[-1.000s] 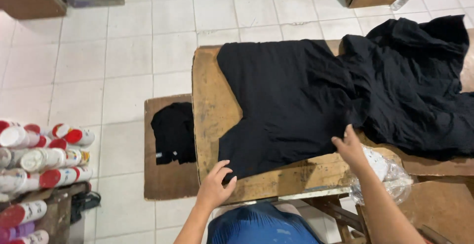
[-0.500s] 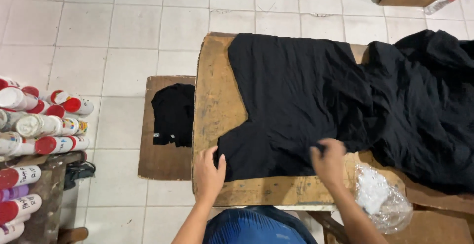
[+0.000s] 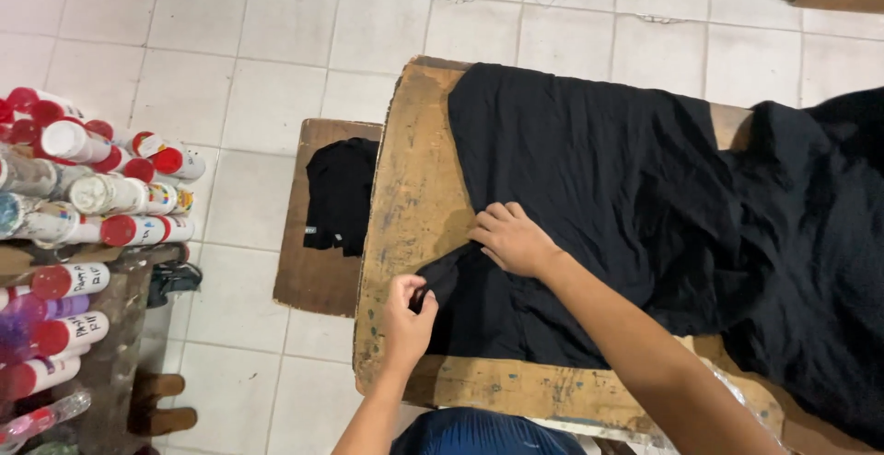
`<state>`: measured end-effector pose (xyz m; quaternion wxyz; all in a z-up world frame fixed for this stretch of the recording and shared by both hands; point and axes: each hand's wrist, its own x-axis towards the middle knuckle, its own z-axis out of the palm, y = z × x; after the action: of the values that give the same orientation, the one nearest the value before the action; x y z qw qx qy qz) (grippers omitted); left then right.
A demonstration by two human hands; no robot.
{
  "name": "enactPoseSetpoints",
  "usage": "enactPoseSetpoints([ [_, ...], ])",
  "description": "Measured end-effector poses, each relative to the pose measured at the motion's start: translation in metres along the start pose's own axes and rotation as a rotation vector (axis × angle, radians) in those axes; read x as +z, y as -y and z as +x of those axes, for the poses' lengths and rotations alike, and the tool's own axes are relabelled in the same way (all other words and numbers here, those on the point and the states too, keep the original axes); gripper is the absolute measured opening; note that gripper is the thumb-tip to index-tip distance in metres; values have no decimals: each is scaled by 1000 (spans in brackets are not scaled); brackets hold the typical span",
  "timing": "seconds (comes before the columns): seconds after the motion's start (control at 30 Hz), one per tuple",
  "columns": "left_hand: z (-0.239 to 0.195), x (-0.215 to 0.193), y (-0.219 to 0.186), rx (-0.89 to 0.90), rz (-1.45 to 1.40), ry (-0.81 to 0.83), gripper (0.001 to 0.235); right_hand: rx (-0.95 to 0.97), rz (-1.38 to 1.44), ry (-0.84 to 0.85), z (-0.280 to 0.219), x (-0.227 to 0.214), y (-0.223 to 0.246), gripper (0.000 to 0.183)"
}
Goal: Applying heat-transfer labels to black shirts using a hand iron on a wooden workbench
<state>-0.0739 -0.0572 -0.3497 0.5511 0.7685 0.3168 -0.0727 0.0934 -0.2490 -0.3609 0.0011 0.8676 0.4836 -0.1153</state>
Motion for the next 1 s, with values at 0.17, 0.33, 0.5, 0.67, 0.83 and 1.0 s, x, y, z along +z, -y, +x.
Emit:
enactPoseSetpoints([
  [0.17, 5, -10, -54, -50, -113, 84, 52, 38, 17, 36, 6, 19, -15, 24],
  [0.33, 19, -3, -67, -133, -46, 36, 53, 98, 67, 13, 12, 25, -16, 21],
  [0.5, 55, 19, -28, -106, -42, -139, 43, 202, 118, 15, 13, 33, -11, 17],
  [0.67, 58, 20, -21, -2, 115, -224, 36, 279, 109, -40, 7, 42, -11, 20],
  [0.83, 55, 26, -6, 478, 522, -400, 42, 388, 15, -217, -3, 36, 8, 33],
  [1.0, 48, 39, 20, 902, 1026, 144, 62, 304, 149, -289, -43, 42, 43, 36],
])
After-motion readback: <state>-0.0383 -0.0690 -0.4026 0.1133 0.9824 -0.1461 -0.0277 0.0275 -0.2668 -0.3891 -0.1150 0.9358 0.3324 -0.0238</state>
